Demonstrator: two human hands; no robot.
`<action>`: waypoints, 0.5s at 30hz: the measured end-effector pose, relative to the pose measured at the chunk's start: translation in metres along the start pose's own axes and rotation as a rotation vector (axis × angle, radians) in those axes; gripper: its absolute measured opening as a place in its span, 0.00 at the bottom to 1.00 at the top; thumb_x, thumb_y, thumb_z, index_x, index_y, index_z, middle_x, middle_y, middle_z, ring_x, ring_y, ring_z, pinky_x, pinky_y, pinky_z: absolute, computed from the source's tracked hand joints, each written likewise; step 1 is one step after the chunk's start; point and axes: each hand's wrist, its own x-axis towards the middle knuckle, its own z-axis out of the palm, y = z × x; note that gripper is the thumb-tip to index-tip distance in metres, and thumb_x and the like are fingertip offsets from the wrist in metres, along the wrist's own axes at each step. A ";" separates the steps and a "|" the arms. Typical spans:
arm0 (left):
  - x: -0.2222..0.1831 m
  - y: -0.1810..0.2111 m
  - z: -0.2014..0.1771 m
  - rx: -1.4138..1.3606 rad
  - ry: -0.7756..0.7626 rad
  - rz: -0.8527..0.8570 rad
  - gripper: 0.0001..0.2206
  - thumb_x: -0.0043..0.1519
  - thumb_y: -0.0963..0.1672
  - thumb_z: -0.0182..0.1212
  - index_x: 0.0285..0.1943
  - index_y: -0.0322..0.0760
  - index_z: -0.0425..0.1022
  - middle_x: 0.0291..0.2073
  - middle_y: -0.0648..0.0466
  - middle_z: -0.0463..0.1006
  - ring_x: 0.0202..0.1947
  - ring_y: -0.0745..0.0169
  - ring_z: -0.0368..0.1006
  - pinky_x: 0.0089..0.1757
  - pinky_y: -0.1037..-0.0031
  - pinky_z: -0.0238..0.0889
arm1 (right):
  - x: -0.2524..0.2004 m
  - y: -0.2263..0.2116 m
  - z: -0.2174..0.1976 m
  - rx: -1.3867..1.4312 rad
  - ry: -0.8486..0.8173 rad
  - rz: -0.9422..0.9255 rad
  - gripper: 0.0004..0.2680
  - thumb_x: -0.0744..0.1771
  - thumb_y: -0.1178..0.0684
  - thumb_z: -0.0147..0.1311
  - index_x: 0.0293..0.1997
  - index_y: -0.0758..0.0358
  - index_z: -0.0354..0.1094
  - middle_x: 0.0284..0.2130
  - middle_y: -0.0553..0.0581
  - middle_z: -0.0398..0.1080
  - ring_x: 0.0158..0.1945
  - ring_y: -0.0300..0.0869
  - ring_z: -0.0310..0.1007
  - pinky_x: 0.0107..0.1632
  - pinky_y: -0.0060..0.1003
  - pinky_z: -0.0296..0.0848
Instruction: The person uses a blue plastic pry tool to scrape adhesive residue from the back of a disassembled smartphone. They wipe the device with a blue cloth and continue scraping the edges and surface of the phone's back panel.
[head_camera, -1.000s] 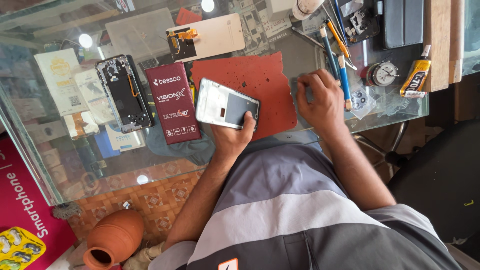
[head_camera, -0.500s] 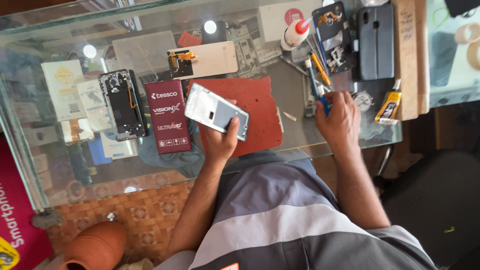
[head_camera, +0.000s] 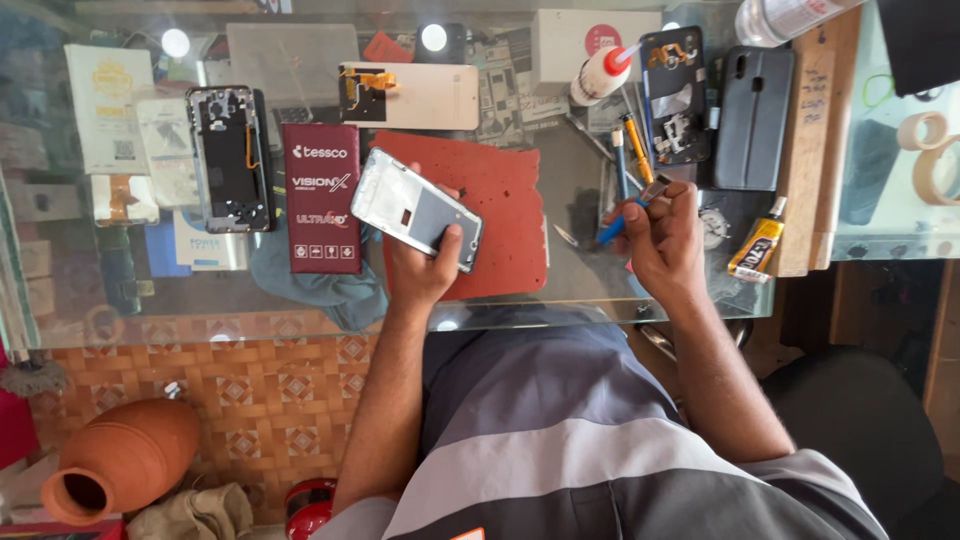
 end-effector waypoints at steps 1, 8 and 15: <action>0.000 -0.006 0.000 -0.023 -0.007 -0.003 0.31 0.62 0.38 0.57 0.74 0.21 0.52 0.52 0.44 0.75 0.51 0.58 0.73 0.56 0.68 0.68 | 0.001 0.000 0.007 0.251 -0.049 -0.018 0.08 0.73 0.62 0.49 0.54 0.64 0.51 0.43 0.64 0.75 0.37 0.43 0.79 0.41 0.33 0.78; 0.000 -0.019 -0.001 0.044 -0.125 0.168 0.27 0.61 0.37 0.56 0.69 0.24 0.51 0.54 0.43 0.67 0.56 0.54 0.66 0.60 0.63 0.61 | -0.013 -0.010 0.087 0.105 -0.119 -0.156 0.07 0.67 0.70 0.56 0.48 0.73 0.66 0.49 0.70 0.71 0.52 0.50 0.79 0.48 0.37 0.82; 0.006 0.004 -0.008 0.207 -0.185 0.208 0.14 0.57 0.36 0.57 0.52 0.29 0.65 0.48 0.46 0.69 0.50 0.51 0.68 0.54 0.63 0.63 | -0.020 -0.003 0.110 0.144 -0.089 -0.079 0.06 0.69 0.68 0.54 0.49 0.75 0.65 0.49 0.67 0.76 0.49 0.45 0.82 0.50 0.34 0.81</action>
